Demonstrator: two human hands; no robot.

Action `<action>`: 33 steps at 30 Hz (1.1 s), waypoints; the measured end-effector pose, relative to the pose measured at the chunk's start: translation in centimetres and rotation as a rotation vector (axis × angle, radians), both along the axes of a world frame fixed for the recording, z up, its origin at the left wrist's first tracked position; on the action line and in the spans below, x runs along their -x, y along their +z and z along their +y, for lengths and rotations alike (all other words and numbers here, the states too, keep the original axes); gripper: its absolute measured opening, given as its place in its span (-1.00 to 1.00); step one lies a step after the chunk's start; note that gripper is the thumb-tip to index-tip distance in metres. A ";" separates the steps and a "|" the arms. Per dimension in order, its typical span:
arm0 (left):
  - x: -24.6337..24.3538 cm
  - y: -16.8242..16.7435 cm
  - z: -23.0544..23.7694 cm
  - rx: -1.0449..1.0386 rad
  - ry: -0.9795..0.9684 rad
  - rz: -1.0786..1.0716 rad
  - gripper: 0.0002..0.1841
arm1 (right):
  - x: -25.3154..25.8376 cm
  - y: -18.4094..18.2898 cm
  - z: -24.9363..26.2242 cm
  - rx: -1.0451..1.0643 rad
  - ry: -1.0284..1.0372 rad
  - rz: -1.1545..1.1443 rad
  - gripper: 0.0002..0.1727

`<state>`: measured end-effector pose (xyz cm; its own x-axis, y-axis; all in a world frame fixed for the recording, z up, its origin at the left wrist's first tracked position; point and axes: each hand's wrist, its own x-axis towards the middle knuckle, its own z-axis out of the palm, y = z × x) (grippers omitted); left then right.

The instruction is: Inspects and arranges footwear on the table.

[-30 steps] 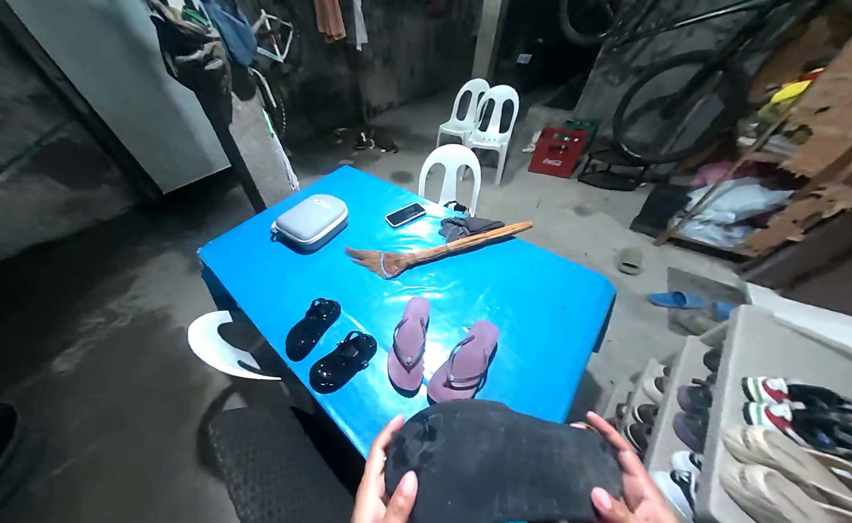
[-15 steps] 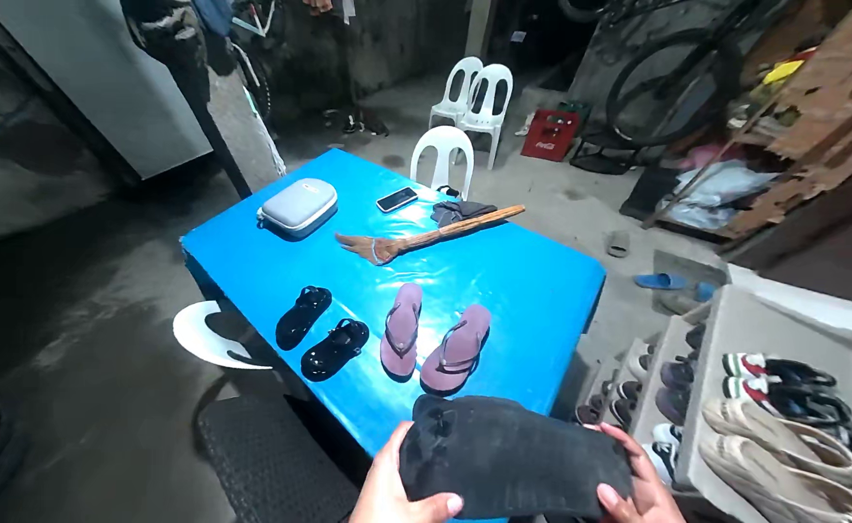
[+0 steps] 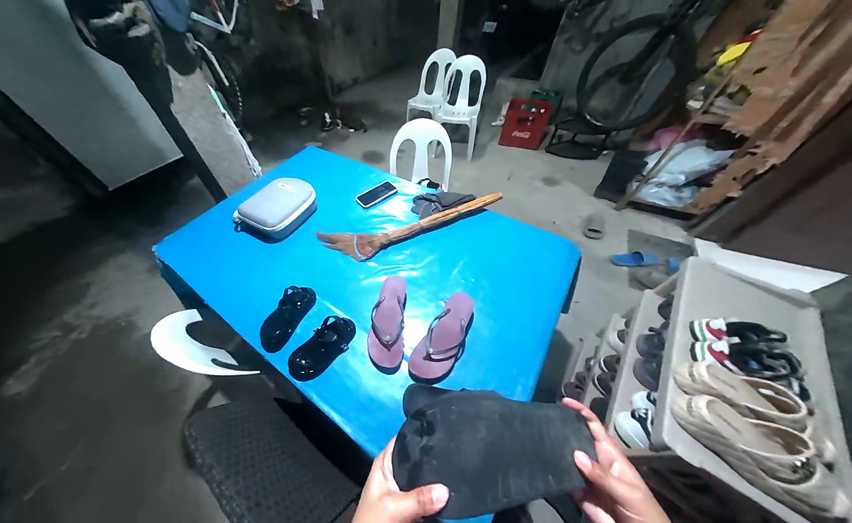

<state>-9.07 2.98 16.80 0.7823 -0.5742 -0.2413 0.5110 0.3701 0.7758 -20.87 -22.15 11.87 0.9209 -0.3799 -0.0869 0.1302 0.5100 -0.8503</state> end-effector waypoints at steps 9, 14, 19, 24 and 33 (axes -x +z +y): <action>0.6 -0.2 -0.3 0.162 -0.023 0.025 -0.53 | 0.7 -5.1 2.8 -0.460 0.117 -0.131 -0.44; 0.2 1.5 -0.4 -0.347 0.022 -0.380 -0.53 | -0.2 -4.3 1.7 0.422 -0.029 0.273 -0.27; -0.5 3.3 -0.9 -0.418 -0.077 -0.453 -0.47 | -2.1 4.5 0.8 1.401 -0.012 0.025 0.31; -0.5 3.9 -1.8 -0.323 -0.002 -0.448 -0.35 | -4.4 5.8 3.8 1.696 -0.071 -0.023 0.35; -4.4 6.0 -0.8 -0.779 -0.320 -1.935 -0.02 | -4.6 9.5 1.9 1.920 0.054 -0.179 0.28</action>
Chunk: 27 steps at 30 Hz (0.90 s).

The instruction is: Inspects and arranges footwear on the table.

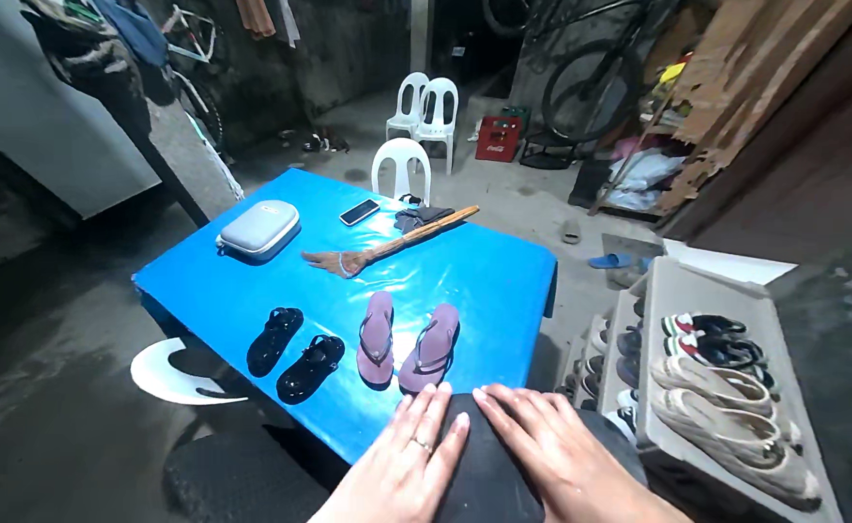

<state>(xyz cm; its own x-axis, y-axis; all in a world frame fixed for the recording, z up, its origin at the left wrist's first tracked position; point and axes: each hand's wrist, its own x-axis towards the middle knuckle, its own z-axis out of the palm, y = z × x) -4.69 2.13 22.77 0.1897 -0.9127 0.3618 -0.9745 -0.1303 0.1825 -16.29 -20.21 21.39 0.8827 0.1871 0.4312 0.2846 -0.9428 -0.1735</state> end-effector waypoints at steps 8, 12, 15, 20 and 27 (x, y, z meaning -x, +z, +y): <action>0.9 -2.7 -1.3 0.358 -0.050 0.200 -0.04 | 1.2 -0.3 0.3 -0.387 0.053 0.013 -0.06; 2.0 -3.7 -1.8 0.524 -0.124 0.438 -0.04 | 1.9 -1.8 1.6 -0.545 0.072 -0.075 -0.24; 2.8 -4.1 -2.1 0.619 -0.144 0.493 -0.07 | 2.3 -2.3 2.5 -0.563 0.056 -0.135 -0.24; 3.6 -5.9 -2.1 0.733 -0.153 0.566 -0.10 | 2.9 -2.4 3.8 -0.525 0.016 -0.160 -0.27; 4.2 -4.8 0.6 0.429 0.112 0.393 -0.21 | 4.4 -0.7 2.6 -0.088 -0.068 -0.168 -0.52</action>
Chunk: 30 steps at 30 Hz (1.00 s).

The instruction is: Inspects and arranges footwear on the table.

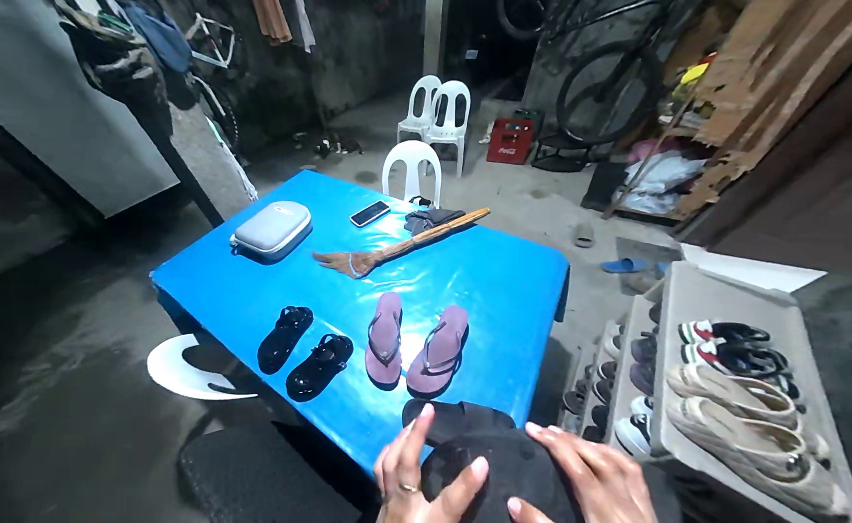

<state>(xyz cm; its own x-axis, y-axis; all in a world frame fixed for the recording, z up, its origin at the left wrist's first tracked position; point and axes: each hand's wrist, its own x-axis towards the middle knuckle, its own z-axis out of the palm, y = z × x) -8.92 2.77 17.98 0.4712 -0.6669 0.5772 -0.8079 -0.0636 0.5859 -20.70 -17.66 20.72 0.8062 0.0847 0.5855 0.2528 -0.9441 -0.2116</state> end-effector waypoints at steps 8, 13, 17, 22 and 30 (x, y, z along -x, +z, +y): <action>0.8 3.2 0.6 -0.112 -0.065 0.158 -0.46 | 0.8 1.1 0.4 0.121 -0.085 -0.029 -0.64; 0.8 2.4 0.4 -0.047 -0.074 0.186 -0.54 | 1.1 1.6 0.7 0.169 -0.116 -0.037 -0.68; 0.8 2.0 0.4 -0.023 -0.078 0.196 -0.54 | 1.1 1.8 0.9 0.203 -0.132 -0.041 -0.70; 0.8 1.6 0.4 0.010 -0.062 0.213 -0.51 | 1.1 1.9 1.5 0.211 -0.138 -0.018 -0.70; 0.5 0.7 0.4 0.069 -0.067 0.249 -0.48 | 0.7 1.8 1.9 0.228 -0.155 -0.015 -0.72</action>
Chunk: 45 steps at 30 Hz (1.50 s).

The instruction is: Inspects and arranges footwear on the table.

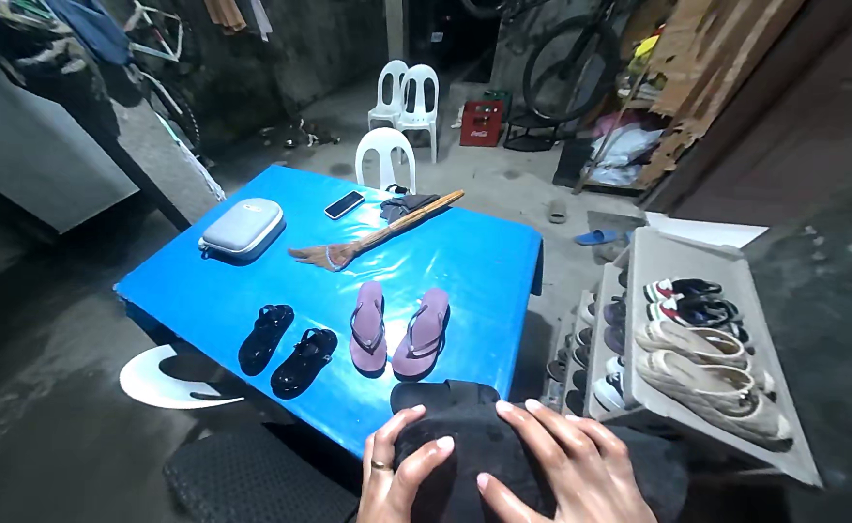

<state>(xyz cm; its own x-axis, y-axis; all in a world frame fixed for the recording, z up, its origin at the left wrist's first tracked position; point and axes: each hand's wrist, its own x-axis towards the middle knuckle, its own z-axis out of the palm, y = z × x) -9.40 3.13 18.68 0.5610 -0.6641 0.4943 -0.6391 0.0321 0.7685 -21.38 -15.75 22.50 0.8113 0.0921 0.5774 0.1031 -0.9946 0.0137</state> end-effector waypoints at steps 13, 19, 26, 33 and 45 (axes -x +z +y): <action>-0.7 -0.5 -0.6 0.009 0.048 0.003 -0.49 | -1.0 -0.6 0.1 -0.012 -0.023 0.001 -0.77; -1.2 -0.5 -1.0 -0.008 0.069 0.002 -0.49 | -1.7 -1.0 0.0 -0.013 -0.044 0.002 -0.77; -1.7 1.1 -0.9 0.296 -0.059 0.627 -0.19 | -2.4 -2.2 -1.6 -0.293 -0.011 -0.047 -0.44; 1.7 0.0 -1.8 0.579 -0.098 1.140 -0.63 | -2.7 -1.8 -1.1 -0.166 -0.143 -0.215 -0.55; 2.2 1.9 -1.6 0.508 -0.046 1.123 -0.71 | -2.5 -1.3 -0.1 -0.148 -0.117 -0.158 -0.64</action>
<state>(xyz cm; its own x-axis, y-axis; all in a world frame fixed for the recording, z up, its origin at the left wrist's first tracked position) -11.63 1.54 20.61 0.8225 -0.5675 -0.0384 0.3767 0.4928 0.7844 -18.83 -15.88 21.24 0.7098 -0.0923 0.6983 -0.0044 -0.9919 -0.1267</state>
